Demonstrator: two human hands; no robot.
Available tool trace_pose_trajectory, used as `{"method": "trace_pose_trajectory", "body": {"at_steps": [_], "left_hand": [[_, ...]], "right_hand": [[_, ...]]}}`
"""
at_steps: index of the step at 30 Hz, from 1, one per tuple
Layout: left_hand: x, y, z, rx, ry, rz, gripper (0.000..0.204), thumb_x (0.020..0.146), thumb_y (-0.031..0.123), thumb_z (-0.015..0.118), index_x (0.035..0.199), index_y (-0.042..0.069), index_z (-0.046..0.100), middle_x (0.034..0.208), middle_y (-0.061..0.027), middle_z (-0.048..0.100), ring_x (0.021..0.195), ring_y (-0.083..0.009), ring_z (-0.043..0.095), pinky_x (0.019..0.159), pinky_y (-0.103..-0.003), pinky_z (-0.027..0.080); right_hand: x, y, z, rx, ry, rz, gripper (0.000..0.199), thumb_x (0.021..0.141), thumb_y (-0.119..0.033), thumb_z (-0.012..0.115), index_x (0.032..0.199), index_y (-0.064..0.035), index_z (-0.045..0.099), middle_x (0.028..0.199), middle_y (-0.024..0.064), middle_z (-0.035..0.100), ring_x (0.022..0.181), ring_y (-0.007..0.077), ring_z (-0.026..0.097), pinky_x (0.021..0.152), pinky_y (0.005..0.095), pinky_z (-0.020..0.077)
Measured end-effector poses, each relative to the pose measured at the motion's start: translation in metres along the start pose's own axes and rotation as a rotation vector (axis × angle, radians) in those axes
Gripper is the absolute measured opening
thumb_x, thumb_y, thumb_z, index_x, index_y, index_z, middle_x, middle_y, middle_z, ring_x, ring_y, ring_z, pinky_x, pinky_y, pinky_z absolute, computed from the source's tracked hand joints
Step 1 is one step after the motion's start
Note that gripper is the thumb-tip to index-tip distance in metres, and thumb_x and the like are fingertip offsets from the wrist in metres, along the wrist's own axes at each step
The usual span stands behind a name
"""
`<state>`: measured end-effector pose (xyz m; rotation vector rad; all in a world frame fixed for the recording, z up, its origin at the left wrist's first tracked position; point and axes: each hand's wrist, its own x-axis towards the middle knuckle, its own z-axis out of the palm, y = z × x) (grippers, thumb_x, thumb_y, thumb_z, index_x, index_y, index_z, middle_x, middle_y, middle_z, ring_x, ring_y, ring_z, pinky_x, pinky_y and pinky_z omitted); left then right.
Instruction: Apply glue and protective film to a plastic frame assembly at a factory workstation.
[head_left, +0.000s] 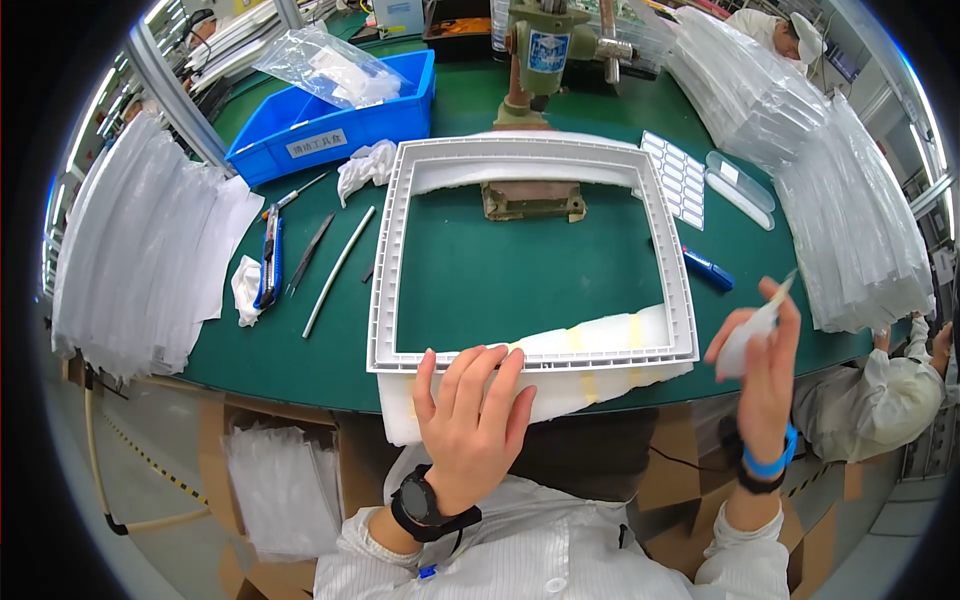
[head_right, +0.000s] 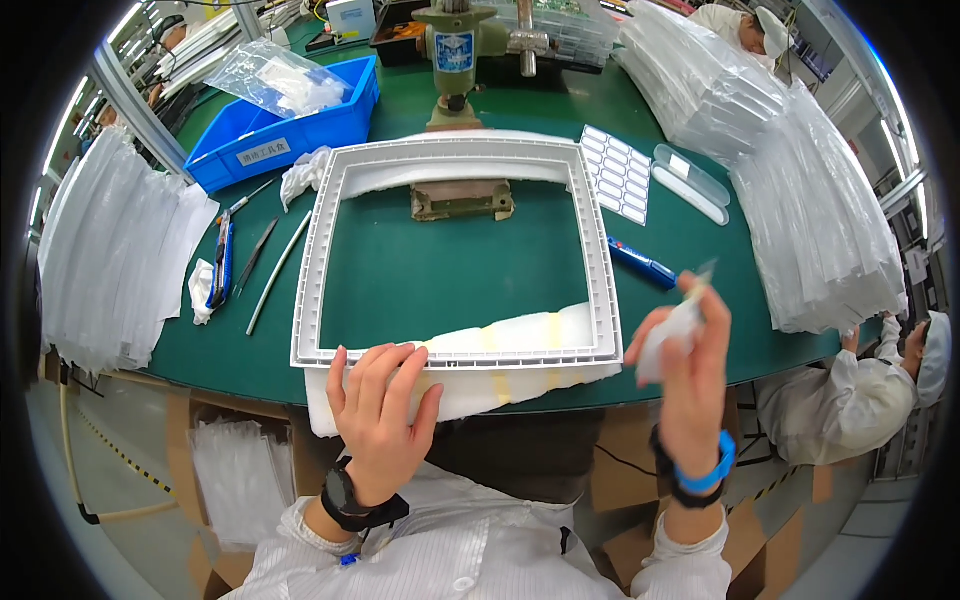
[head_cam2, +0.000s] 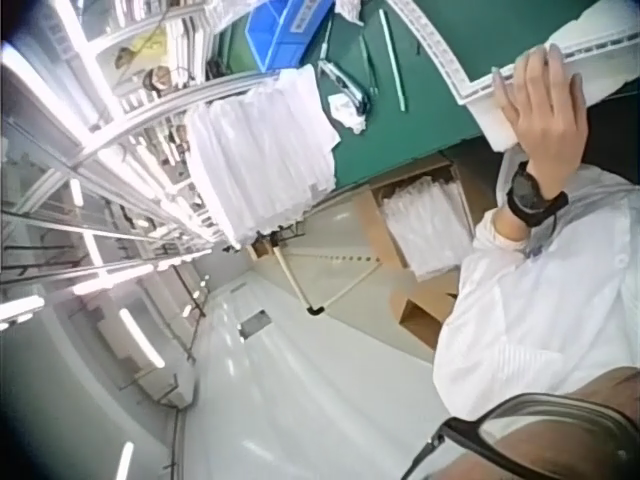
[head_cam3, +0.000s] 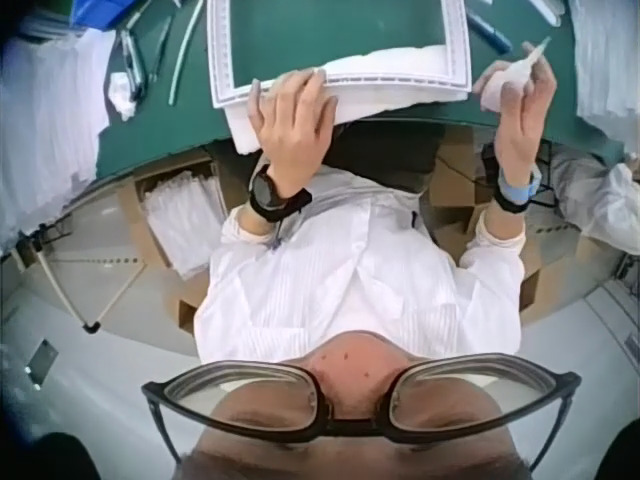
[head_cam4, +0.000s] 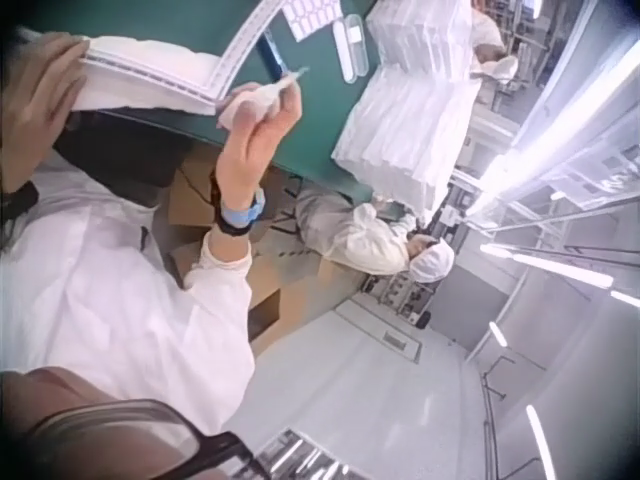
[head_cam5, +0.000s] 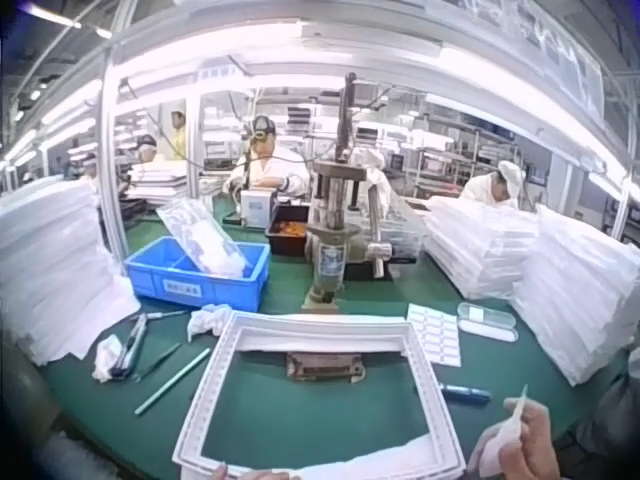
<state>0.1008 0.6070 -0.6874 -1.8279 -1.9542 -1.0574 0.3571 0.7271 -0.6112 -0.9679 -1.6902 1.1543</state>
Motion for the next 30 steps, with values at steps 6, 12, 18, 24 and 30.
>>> {"method": "trace_pose_trajectory", "body": {"at_steps": [6,12,18,24,30], "left_hand": [[-0.001,-0.001,0.011,-0.023,0.093,0.046,0.036,0.074,0.013,0.083,0.107,0.011,0.07,0.101,-0.0009,0.066,0.095,-0.0207,0.063,0.101,-0.041,0.039],[-0.004,-0.004,0.01,-0.019,0.116,0.057,0.034,0.074,0.014,0.084,0.105,0.013,0.07,0.097,0.0004,0.066,0.091,-0.0189,0.063,0.096,-0.039,0.04],[-0.005,-0.005,0.01,-0.031,0.127,0.05,0.034,0.074,0.015,0.084,0.105,0.013,0.07,0.097,0.0011,0.067,0.091,-0.0179,0.063,0.096,-0.037,0.04],[-0.008,-0.007,0.012,-0.009,0.111,0.059,0.031,0.078,0.021,0.083,0.107,0.014,0.072,0.099,0.0026,0.066,0.091,-0.0152,0.064,0.1,-0.037,0.038],[-0.005,-0.005,0.01,-0.029,0.118,0.042,0.032,0.075,0.015,0.084,0.104,0.014,0.07,0.096,0.0014,0.067,0.09,-0.0177,0.064,0.096,-0.037,0.04]], "right_hand": [[-0.046,0.003,0.037,0.108,-0.275,0.172,0.041,0.093,-0.002,0.059,0.129,-0.0039,0.039,0.103,0.0121,0.064,0.087,0.0154,0.061,0.079,0.0289,0.051],[-0.037,0.002,0.044,-0.245,-0.267,0.051,0.039,0.082,-0.009,0.079,0.119,-0.004,0.066,0.098,0.0114,0.074,0.081,0.0185,0.072,0.071,0.0284,0.0556],[-0.026,-0.009,0.044,-0.39,-0.338,-0.065,0.034,0.077,-0.011,0.082,0.109,-0.0045,0.072,0.094,0.0136,0.075,0.077,0.0247,0.073,0.069,0.0305,0.0573],[-0.01,-0.031,0.046,-0.502,-0.407,-0.101,0.033,0.077,-0.011,0.081,0.108,-0.0041,0.072,0.093,0.0144,0.074,0.076,0.0265,0.073,0.067,0.0299,0.057],[0.007,-0.06,0.053,-0.658,-0.503,-0.2,0.028,0.079,-0.015,0.079,0.104,-0.0048,0.07,0.089,0.0114,0.074,0.07,0.0259,0.071,0.059,0.0306,0.0544]]}}
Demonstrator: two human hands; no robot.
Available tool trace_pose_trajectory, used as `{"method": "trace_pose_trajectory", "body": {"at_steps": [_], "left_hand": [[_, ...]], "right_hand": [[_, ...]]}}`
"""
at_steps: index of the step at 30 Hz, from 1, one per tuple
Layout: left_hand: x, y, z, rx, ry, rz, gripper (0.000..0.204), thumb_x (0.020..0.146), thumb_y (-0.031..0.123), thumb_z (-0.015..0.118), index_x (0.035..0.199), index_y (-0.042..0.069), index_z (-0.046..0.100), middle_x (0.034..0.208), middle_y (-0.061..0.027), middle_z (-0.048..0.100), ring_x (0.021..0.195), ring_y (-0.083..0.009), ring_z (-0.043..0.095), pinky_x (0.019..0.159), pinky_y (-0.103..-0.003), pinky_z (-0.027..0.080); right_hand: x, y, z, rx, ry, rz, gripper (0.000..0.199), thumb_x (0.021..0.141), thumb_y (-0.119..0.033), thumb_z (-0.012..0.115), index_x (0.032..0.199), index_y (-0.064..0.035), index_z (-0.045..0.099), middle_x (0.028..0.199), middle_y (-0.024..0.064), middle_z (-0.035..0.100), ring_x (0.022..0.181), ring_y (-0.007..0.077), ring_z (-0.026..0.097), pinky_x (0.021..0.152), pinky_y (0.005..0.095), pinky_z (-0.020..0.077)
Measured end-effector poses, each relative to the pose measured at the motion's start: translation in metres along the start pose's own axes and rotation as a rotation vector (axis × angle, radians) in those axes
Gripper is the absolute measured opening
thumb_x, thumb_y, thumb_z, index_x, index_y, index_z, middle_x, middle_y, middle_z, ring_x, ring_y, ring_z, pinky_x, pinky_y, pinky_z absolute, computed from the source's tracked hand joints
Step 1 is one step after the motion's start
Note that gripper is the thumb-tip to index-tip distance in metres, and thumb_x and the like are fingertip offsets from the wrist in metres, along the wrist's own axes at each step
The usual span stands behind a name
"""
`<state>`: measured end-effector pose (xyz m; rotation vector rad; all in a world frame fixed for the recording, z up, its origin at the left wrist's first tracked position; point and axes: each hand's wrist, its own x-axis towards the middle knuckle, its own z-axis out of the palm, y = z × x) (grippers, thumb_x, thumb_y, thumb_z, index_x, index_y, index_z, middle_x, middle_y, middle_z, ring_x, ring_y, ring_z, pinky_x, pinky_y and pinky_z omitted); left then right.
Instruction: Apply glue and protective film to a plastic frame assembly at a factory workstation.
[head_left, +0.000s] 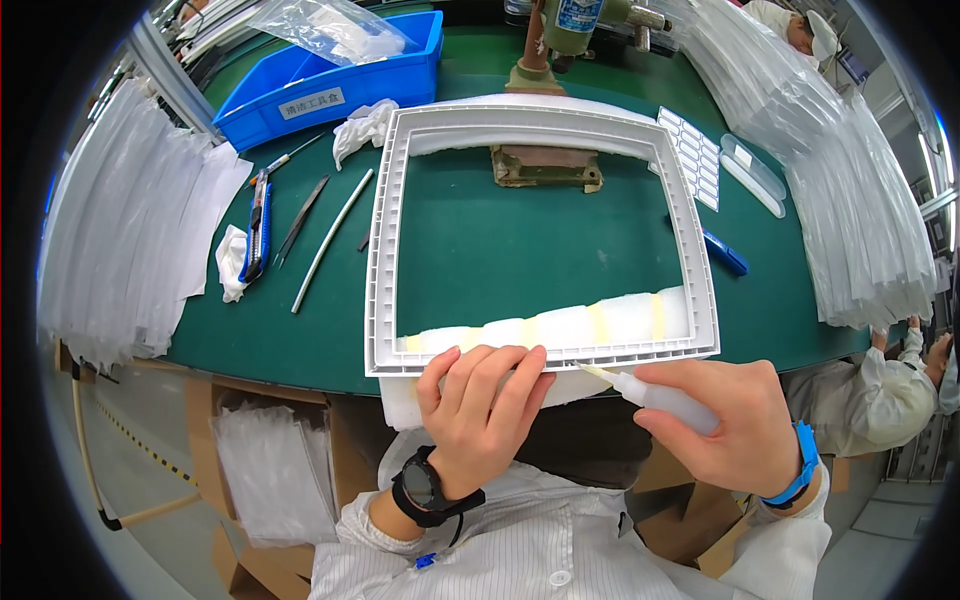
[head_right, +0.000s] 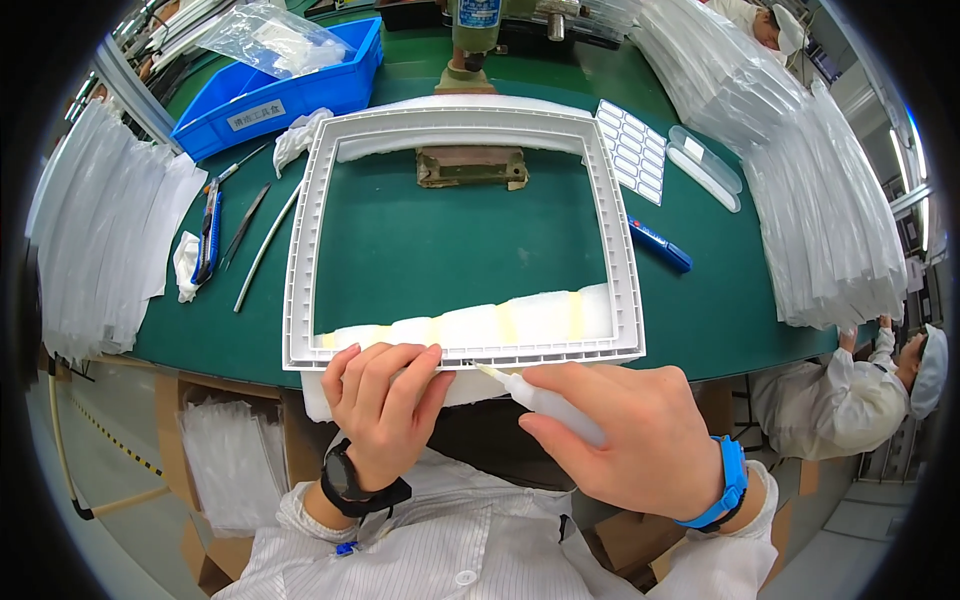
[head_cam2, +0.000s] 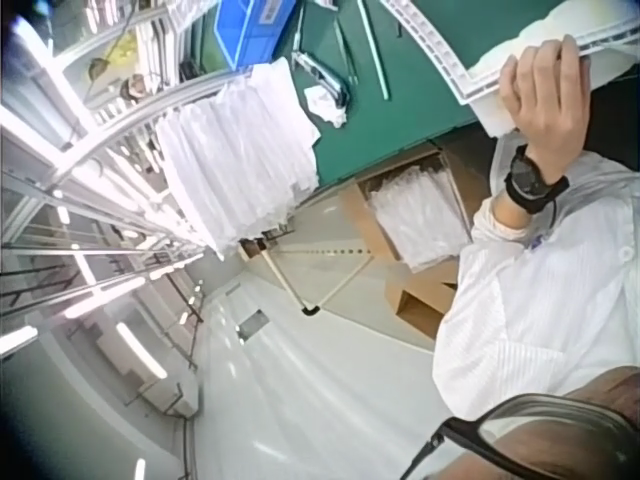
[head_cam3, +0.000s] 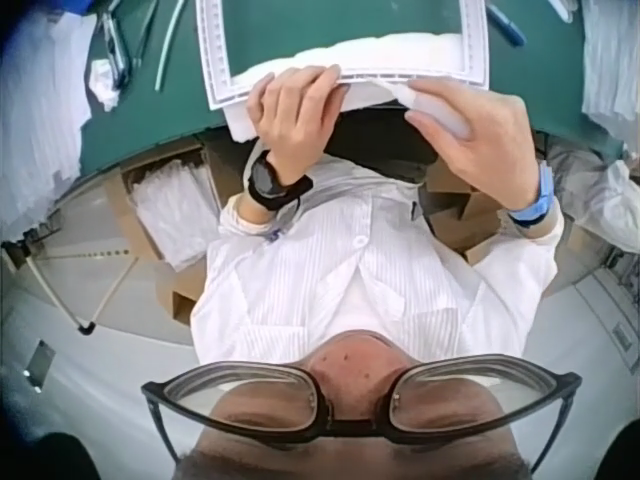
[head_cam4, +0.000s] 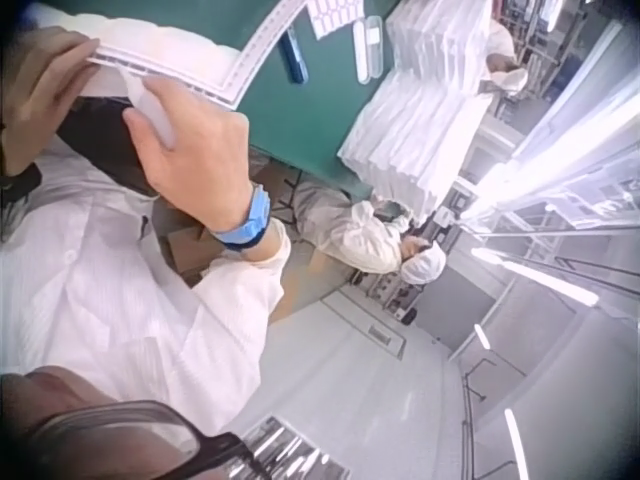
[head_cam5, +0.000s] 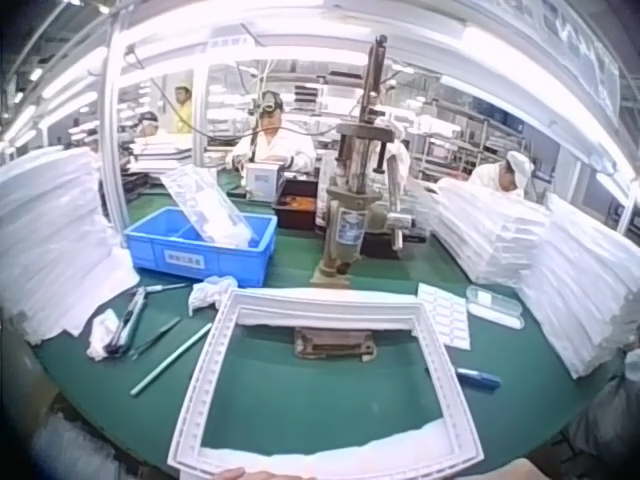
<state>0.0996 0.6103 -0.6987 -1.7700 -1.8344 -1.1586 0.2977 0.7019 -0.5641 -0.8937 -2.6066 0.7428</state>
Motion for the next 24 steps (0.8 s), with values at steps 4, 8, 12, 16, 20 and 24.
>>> {"method": "trace_pose_trajectory", "body": {"at_steps": [4,8,12,16,20,24], "left_hand": [[0.0,0.0,0.002,0.003,0.006,0.005,0.032,0.075,0.016,0.084,0.104,0.014,0.07,0.096,0.0017,0.067,0.089,-0.0174,0.064,0.096,-0.037,0.04],[-0.002,-0.001,0.001,0.003,-0.006,0.005,0.031,0.077,0.018,0.083,0.105,0.014,0.072,0.097,0.0025,0.067,0.09,-0.0158,0.064,0.098,-0.037,0.039],[-0.003,-0.003,0.001,0.009,-0.015,0.01,0.03,0.078,0.021,0.082,0.106,0.015,0.072,0.099,0.0028,0.067,0.091,-0.0147,0.065,0.1,-0.036,0.037],[-0.002,-0.002,0.0,0.013,-0.016,0.015,0.03,0.078,0.021,0.082,0.106,0.014,0.072,0.099,0.0027,0.067,0.091,-0.0148,0.065,0.1,-0.036,0.037],[0.001,-0.001,-0.001,0.0,-0.008,0.007,0.031,0.076,0.016,0.083,0.105,0.014,0.07,0.096,0.0015,0.067,0.089,-0.0174,0.064,0.096,-0.037,0.04],[0.002,0.001,-0.001,-0.009,-0.011,0.008,0.032,0.075,0.014,0.083,0.104,0.013,0.07,0.096,0.0012,0.067,0.089,-0.0179,0.064,0.095,-0.037,0.04]], "right_hand": [[0.006,-0.006,-0.006,-0.076,-0.076,-0.019,0.025,0.082,-0.018,0.077,0.102,-0.006,0.068,0.082,0.0094,0.072,0.065,0.025,0.069,0.053,0.0311,0.0511],[0.01,-0.007,-0.008,-0.088,-0.073,-0.048,0.024,0.082,-0.018,0.076,0.102,-0.0059,0.068,0.08,0.0093,0.071,0.065,0.0251,0.069,0.053,0.0312,0.051],[0.01,-0.008,-0.008,-0.087,-0.082,-0.032,0.025,0.082,-0.018,0.077,0.102,-0.0063,0.069,0.081,0.0092,0.071,0.065,0.0255,0.069,0.054,0.0321,0.052],[0.007,-0.002,-0.004,-0.029,-0.035,-0.002,0.025,0.08,-0.018,0.078,0.102,-0.0071,0.071,0.084,0.0103,0.072,0.066,0.0269,0.069,0.057,0.0317,0.0533],[0.005,0.0,-0.008,0.039,-0.077,0.087,0.03,0.074,-0.009,0.079,0.103,-0.0028,0.072,0.089,0.016,0.074,0.073,0.0317,0.072,0.066,0.0309,0.0564],[0.004,0.004,-0.009,0.05,-0.073,0.063,0.03,0.075,-0.01,0.079,0.104,-0.0044,0.073,0.087,0.0149,0.074,0.071,0.0307,0.071,0.064,0.0301,0.0558]]}}
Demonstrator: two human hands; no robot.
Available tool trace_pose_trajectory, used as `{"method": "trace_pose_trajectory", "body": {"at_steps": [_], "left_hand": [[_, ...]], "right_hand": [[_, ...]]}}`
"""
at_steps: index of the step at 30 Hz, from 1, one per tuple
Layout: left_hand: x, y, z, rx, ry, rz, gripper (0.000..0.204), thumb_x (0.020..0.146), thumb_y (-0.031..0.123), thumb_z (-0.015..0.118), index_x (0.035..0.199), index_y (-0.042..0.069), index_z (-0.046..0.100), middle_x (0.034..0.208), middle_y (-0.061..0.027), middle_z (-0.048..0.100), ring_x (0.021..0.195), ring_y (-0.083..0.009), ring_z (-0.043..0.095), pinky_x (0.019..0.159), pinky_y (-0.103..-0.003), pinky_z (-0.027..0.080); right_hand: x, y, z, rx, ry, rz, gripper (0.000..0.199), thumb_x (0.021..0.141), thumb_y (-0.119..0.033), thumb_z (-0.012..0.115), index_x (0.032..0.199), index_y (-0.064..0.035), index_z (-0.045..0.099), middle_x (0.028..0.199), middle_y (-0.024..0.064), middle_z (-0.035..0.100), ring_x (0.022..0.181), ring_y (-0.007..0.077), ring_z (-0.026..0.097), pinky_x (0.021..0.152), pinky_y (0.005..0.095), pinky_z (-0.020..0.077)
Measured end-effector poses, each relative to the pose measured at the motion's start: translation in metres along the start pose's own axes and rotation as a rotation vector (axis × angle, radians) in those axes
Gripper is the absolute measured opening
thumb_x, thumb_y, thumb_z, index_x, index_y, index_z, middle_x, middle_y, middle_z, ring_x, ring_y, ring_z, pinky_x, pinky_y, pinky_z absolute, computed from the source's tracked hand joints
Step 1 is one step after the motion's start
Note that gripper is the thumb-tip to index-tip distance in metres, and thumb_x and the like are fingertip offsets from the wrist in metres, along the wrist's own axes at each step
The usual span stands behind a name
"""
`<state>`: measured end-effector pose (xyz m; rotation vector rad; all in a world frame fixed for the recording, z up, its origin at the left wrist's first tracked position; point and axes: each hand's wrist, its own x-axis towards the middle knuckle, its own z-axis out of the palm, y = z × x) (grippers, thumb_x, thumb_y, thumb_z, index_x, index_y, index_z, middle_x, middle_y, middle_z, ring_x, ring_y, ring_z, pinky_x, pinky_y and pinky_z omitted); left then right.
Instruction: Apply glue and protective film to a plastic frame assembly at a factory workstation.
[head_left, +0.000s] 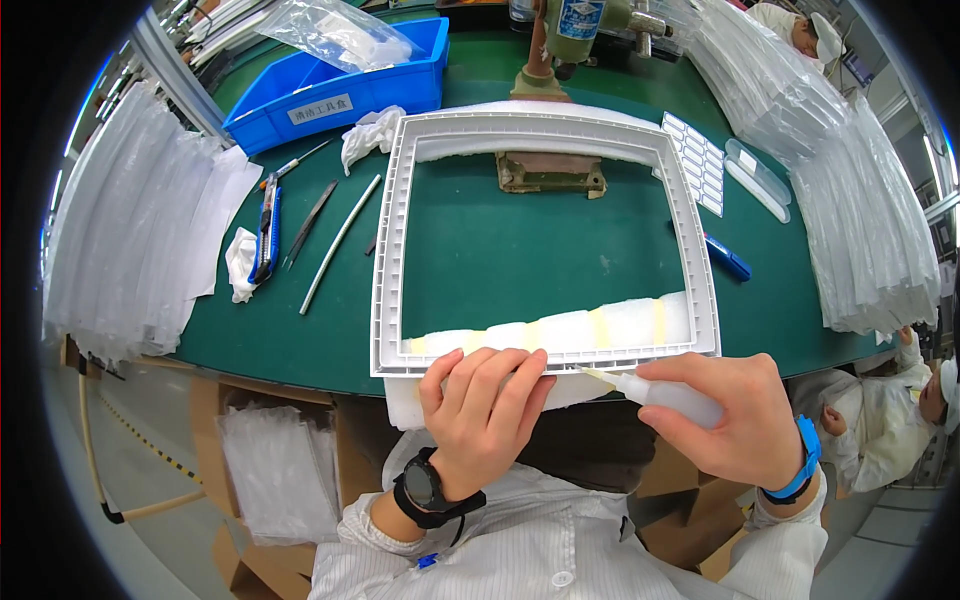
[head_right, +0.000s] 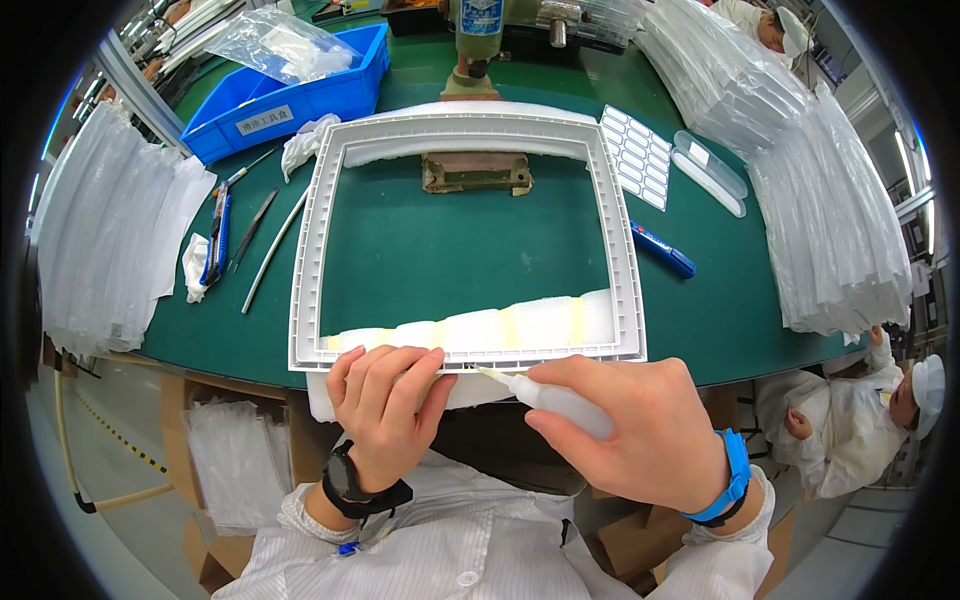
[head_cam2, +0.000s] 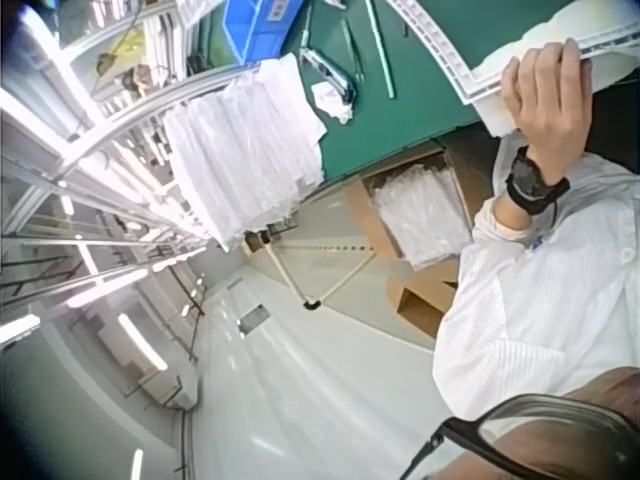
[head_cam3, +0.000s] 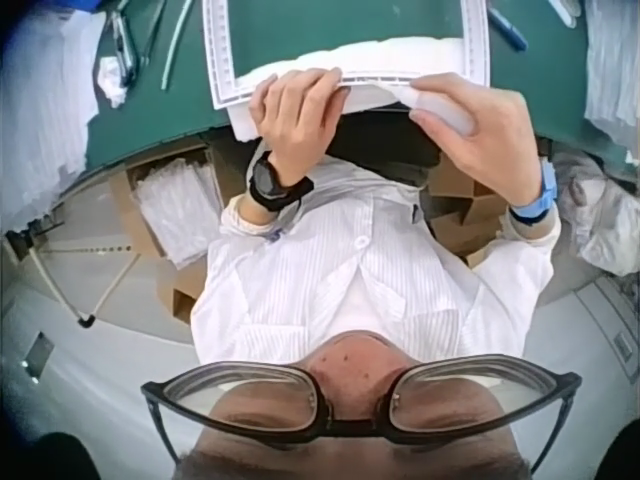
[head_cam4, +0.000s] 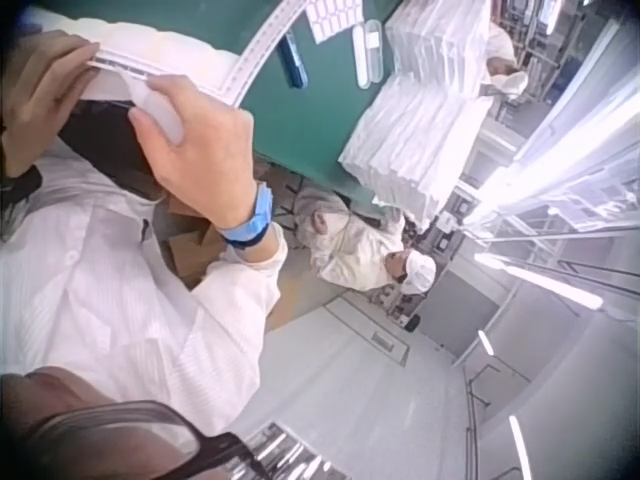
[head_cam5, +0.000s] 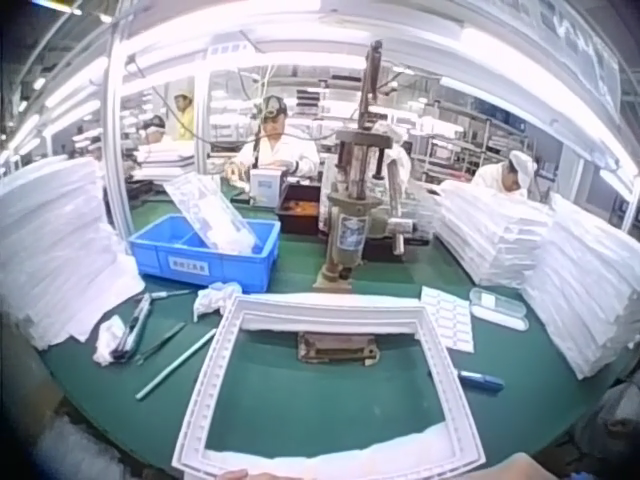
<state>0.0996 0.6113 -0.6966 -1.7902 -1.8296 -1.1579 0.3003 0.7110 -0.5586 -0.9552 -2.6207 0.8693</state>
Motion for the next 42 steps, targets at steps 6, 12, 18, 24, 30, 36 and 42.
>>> {"method": "trace_pose_trajectory", "body": {"at_steps": [6,12,18,24,30,36,42], "left_hand": [[0.0,0.0,-0.001,-0.005,-0.001,0.0,0.032,0.074,0.012,0.083,0.103,0.012,0.07,0.096,0.0006,0.067,0.09,-0.0189,0.064,0.094,-0.038,0.041],[0.0,0.001,-0.002,-0.022,-0.006,0.003,0.032,0.074,0.012,0.083,0.103,0.012,0.07,0.095,0.0002,0.067,0.09,-0.0189,0.064,0.093,-0.038,0.041],[0.0,-0.001,0.0,-0.021,-0.005,0.003,0.033,0.073,0.012,0.083,0.103,0.012,0.071,0.095,0.0002,0.067,0.09,-0.019,0.064,0.093,-0.037,0.04],[0.018,0.004,-0.02,0.041,-0.207,0.038,0.027,0.08,0.004,0.072,0.106,0.01,0.07,0.103,-0.0023,0.065,0.098,-0.0203,0.062,0.095,-0.038,0.039],[0.059,-0.001,-0.045,0.024,-0.559,0.21,0.031,0.078,0.0,0.061,0.109,0.001,0.064,0.1,-0.008,0.06,0.095,-0.0244,0.06,0.089,-0.037,0.045],[0.087,-0.03,-0.101,0.158,-0.653,0.454,0.023,0.082,0.004,0.059,0.105,-0.002,0.059,0.094,-0.01,0.053,0.091,-0.0259,0.057,0.103,-0.041,0.049],[0.116,-0.059,-0.103,0.165,-0.69,0.748,0.021,0.082,0.005,0.065,0.102,0.0,0.062,0.097,-0.0091,0.056,0.091,-0.0232,0.057,0.095,-0.037,0.052]], "right_hand": [[0.011,-0.003,-0.005,-0.072,-0.035,-0.082,0.023,0.082,-0.019,0.077,0.1,-0.0075,0.07,0.078,0.0117,0.071,0.065,0.0304,0.067,0.055,0.0342,0.0517],[0.011,-0.005,-0.008,-0.077,-0.066,-0.072,0.024,0.082,-0.02,0.077,0.101,-0.0078,0.07,0.076,0.0133,0.07,0.065,0.0321,0.067,0.057,0.0359,0.053],[0.008,0.006,-0.006,-0.002,-0.062,-0.026,0.025,0.082,-0.019,0.077,0.104,-0.009,0.07,0.078,0.0132,0.07,0.067,0.0334,0.068,0.061,0.0355,0.0549],[-0.006,0.028,-0.002,0.25,-0.008,0.051,0.03,0.082,-0.011,0.077,0.11,-0.0055,0.069,0.09,0.0125,0.072,0.077,0.0265,0.071,0.071,0.0306,0.0549],[-0.041,0.08,0.016,0.811,0.222,0.199,0.032,0.089,-0.009,0.071,0.118,0.0019,0.062,0.104,0.0117,0.071,0.092,0.0184,0.069,0.084,0.0308,0.0539],[-0.075,0.12,0.006,1.034,0.743,0.109,0.036,0.099,-0.019,0.06,0.127,0.0022,0.054,0.106,0.0137,0.068,0.101,0.0234,0.067,0.088,0.0356,0.0525],[-0.071,0.137,0.022,1.179,0.947,0.092,0.039,0.101,-0.025,0.06,0.131,-0.0011,0.052,0.111,0.0121,0.067,0.111,0.0255,0.063,0.103,0.0421,0.048]]}}
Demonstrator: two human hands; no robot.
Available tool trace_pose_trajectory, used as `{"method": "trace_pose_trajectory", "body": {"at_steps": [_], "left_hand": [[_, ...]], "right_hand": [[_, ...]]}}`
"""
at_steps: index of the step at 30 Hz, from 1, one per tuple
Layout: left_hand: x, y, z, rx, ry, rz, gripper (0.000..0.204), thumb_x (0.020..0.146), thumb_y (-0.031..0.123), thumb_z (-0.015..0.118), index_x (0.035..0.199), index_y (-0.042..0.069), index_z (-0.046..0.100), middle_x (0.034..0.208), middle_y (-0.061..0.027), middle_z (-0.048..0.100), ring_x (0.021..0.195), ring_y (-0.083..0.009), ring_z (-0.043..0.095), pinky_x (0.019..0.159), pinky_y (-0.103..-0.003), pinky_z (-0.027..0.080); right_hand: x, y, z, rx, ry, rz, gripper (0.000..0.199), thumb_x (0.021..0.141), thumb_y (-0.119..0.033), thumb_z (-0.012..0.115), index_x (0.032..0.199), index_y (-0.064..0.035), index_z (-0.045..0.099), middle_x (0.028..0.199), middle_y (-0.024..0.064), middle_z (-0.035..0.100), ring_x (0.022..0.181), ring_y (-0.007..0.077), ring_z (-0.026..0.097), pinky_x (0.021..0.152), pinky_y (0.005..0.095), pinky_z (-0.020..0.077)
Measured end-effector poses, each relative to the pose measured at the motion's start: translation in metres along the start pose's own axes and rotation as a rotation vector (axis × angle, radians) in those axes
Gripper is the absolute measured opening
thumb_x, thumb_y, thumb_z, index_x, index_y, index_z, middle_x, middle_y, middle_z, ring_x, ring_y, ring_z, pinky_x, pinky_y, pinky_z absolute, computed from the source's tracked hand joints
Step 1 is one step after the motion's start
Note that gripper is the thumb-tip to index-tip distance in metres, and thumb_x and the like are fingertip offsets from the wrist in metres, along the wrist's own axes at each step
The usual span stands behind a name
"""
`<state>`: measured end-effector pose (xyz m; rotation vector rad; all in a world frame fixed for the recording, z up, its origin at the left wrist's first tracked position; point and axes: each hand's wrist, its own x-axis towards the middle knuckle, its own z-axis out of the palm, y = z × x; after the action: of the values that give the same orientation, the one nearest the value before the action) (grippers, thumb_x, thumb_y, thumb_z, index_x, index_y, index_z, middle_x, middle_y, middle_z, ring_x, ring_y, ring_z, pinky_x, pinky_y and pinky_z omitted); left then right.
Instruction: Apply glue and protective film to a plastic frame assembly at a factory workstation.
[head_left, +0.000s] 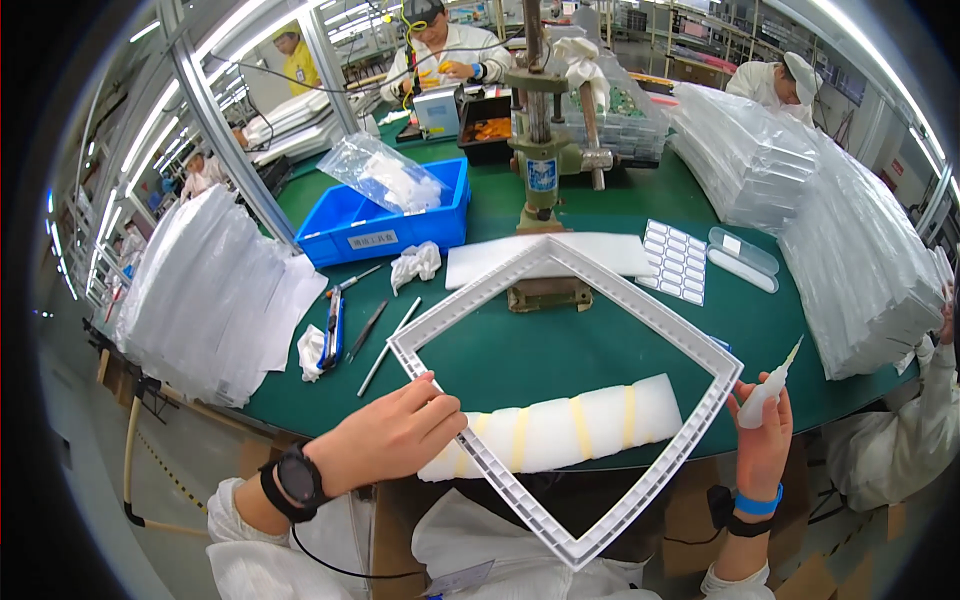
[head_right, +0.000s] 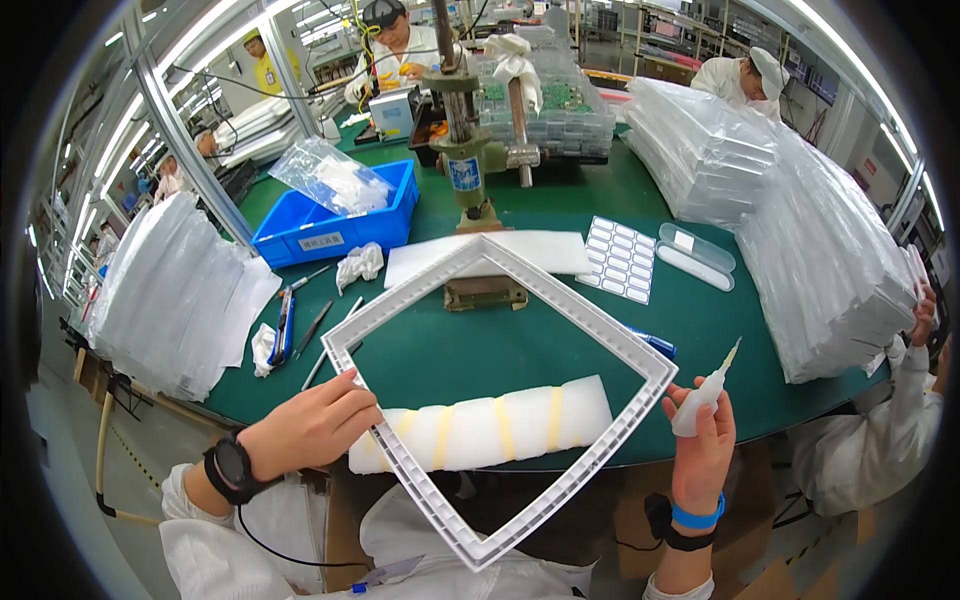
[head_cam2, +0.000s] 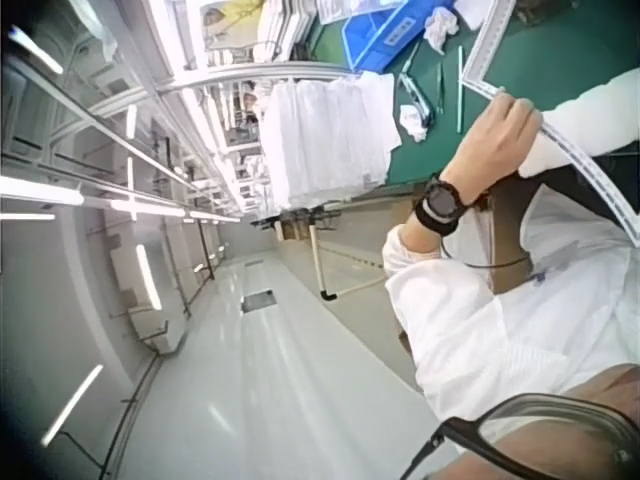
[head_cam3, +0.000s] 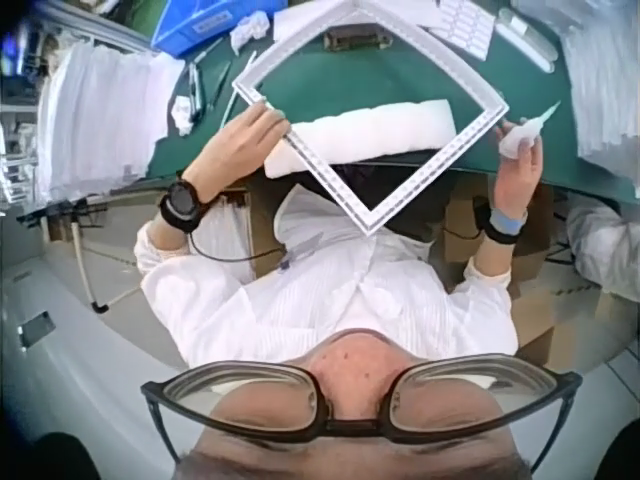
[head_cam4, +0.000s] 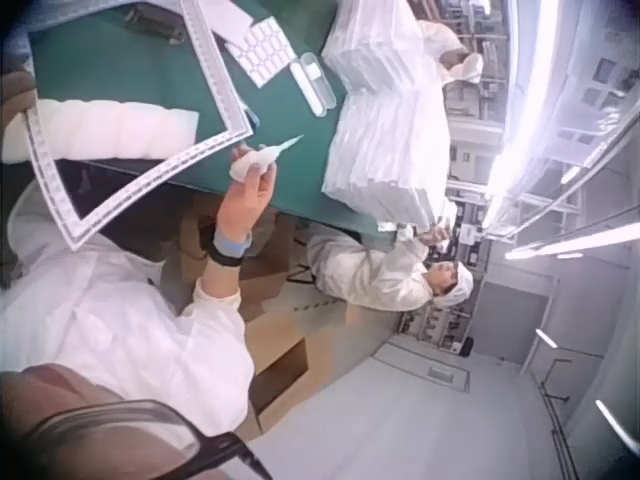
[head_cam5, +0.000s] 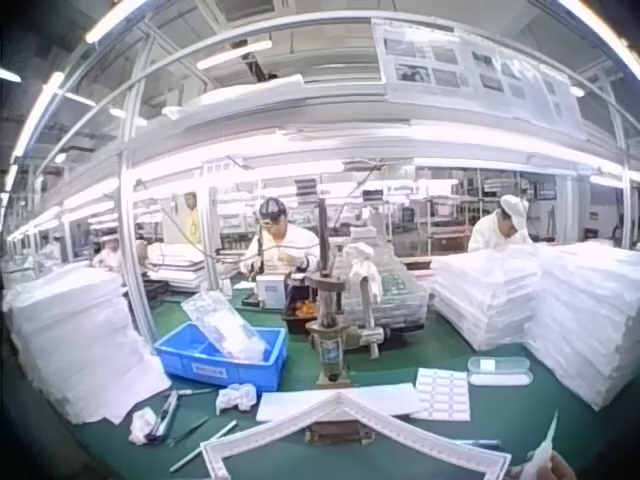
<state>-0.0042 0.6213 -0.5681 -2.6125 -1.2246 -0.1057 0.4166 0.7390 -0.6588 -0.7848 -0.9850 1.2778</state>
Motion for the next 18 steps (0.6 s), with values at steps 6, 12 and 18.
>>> {"method": "trace_pose_trajectory", "body": {"at_steps": [6,12,18], "left_hand": [[0.004,-0.053,0.012,-0.058,-0.017,0.175,0.02,0.083,0.007,0.064,0.101,0.0,0.061,0.101,-0.0094,0.057,0.094,-0.0231,0.06,0.082,-0.031,0.055],[0.009,-0.091,0.027,-0.145,-0.059,0.175,0.014,0.086,0.006,0.062,0.099,0.003,0.057,0.105,-0.0102,0.057,0.092,-0.0251,0.064,0.077,-0.033,0.057],[0.016,-0.119,0.048,-0.034,-0.072,0.173,0.01,0.086,0.008,0.06,0.094,0.005,0.054,0.109,-0.0099,0.06,0.092,-0.0246,0.066,0.073,-0.033,0.058]], "right_hand": [[-0.002,0.005,0.008,0.076,0.028,-0.077,0.039,0.102,-0.026,0.059,0.131,-0.0022,0.052,0.114,0.0127,0.067,0.115,0.025,0.061,0.104,0.0466,0.0476],[-0.025,0.024,0.008,0.101,-0.04,0.073,0.042,0.102,-0.024,0.059,0.137,-0.0027,0.047,0.127,0.0122,0.06,0.113,0.0233,0.063,0.093,0.043,0.0559],[-0.048,0.024,0.03,0.108,-0.044,0.142,0.04,0.1,-0.021,0.061,0.133,-0.0013,0.049,0.119,0.0121,0.064,0.109,0.027,0.066,0.092,0.0406,0.0558]]}}
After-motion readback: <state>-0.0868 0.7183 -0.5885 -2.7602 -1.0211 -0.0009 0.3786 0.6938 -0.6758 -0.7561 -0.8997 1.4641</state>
